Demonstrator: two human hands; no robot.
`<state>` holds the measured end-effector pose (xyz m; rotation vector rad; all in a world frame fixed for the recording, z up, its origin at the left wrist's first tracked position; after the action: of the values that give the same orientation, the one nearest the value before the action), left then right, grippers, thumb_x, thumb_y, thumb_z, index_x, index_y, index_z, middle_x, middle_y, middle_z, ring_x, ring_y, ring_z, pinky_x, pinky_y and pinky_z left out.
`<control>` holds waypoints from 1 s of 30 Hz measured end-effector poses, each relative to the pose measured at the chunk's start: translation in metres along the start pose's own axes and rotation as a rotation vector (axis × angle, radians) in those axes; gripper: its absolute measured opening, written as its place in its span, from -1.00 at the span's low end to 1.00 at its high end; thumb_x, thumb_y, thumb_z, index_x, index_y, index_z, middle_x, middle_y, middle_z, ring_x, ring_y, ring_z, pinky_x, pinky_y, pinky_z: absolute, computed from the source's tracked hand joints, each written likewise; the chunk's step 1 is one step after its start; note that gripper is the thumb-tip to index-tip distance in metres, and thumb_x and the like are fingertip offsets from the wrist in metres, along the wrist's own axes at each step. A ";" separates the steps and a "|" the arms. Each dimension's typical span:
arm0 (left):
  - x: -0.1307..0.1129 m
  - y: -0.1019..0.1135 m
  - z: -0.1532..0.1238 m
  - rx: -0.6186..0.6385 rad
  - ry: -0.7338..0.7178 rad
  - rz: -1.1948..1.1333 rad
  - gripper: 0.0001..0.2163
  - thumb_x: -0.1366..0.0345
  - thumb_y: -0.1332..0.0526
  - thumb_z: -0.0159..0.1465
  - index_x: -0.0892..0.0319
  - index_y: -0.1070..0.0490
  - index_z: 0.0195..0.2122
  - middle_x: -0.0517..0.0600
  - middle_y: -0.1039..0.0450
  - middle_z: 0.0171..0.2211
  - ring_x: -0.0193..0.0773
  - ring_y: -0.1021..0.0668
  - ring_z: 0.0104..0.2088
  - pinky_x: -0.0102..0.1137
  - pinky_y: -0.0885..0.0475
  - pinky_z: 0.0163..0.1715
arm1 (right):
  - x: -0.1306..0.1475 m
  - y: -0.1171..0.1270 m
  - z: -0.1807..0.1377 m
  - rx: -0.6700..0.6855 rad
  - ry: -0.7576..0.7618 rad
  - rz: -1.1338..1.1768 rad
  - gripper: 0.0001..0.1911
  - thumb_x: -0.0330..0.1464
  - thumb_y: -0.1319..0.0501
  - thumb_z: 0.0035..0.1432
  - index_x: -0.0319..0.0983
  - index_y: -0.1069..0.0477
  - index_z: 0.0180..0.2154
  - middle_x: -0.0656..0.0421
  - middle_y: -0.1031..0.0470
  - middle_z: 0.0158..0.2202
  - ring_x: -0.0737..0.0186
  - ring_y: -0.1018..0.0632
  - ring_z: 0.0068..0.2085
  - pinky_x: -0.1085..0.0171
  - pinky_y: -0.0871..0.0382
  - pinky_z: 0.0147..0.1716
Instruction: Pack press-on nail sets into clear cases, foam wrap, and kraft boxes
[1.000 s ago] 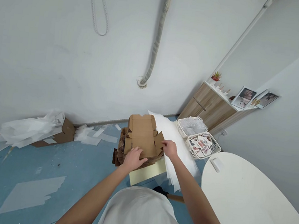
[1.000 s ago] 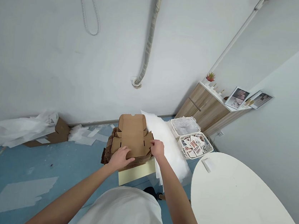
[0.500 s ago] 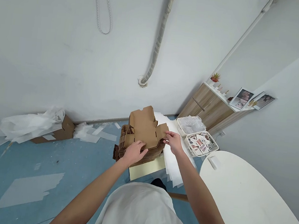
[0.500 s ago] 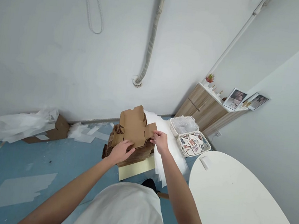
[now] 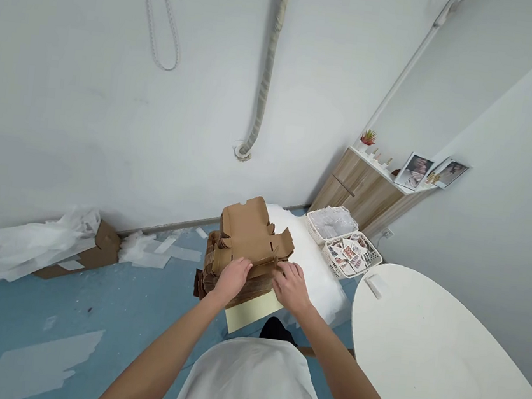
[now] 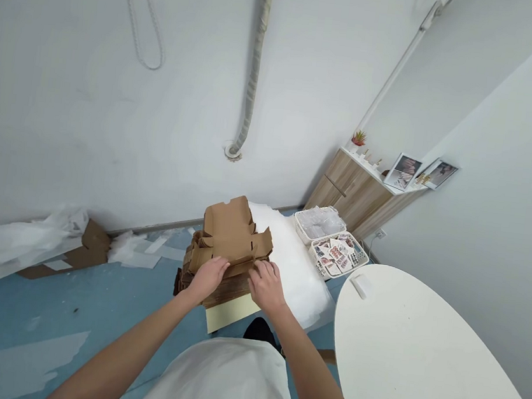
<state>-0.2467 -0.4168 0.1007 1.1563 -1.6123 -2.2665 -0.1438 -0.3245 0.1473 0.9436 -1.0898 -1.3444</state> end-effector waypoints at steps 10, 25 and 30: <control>-0.008 0.010 0.005 0.030 -0.012 -0.014 -0.65 0.21 0.21 0.31 0.17 -0.31 -0.41 0.04 -0.35 -0.41 -0.22 -0.41 -0.37 -0.35 -0.28 -0.38 | 0.013 -0.021 -0.003 0.068 0.077 -0.082 -0.58 -0.53 0.07 0.15 -0.11 -0.23 0.01 0.08 -0.18 0.13 0.10 -0.21 0.07 0.05 0.05 0.01; -0.037 0.035 -0.030 -0.266 -0.299 -0.009 -0.76 0.41 0.08 0.26 0.15 -0.37 -0.23 0.01 -0.46 -0.31 -0.27 -0.46 -0.26 -0.23 -0.30 -0.12 | -0.096 -0.026 -0.008 -0.210 -0.800 1.027 -0.51 -0.14 0.15 0.16 -0.21 -0.24 0.02 0.06 -0.39 -0.08 0.16 -0.45 -0.16 0.19 -0.29 -0.22; -0.053 0.027 -0.046 -0.281 -0.360 0.025 -0.74 0.47 0.06 0.23 0.12 -0.40 -0.24 0.00 -0.47 -0.34 -0.29 -0.46 -0.25 -0.19 -0.20 -0.01 | -0.126 -0.002 0.027 0.011 -0.777 1.086 -0.36 0.02 -0.02 0.02 -0.19 -0.20 0.06 0.06 -0.31 0.05 0.12 -0.39 -0.02 0.20 -0.24 -0.10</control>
<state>-0.1886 -0.4357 0.1440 0.6890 -1.3308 -2.6916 -0.1618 -0.1965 0.1450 -0.2857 -1.8084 -0.7330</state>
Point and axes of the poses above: each hand's wrist, its own z-axis towards the middle knuckle, its own y-axis out of the back of the hand, x = y × z, the point moved 8 cm from there along z, towards the middle knuckle
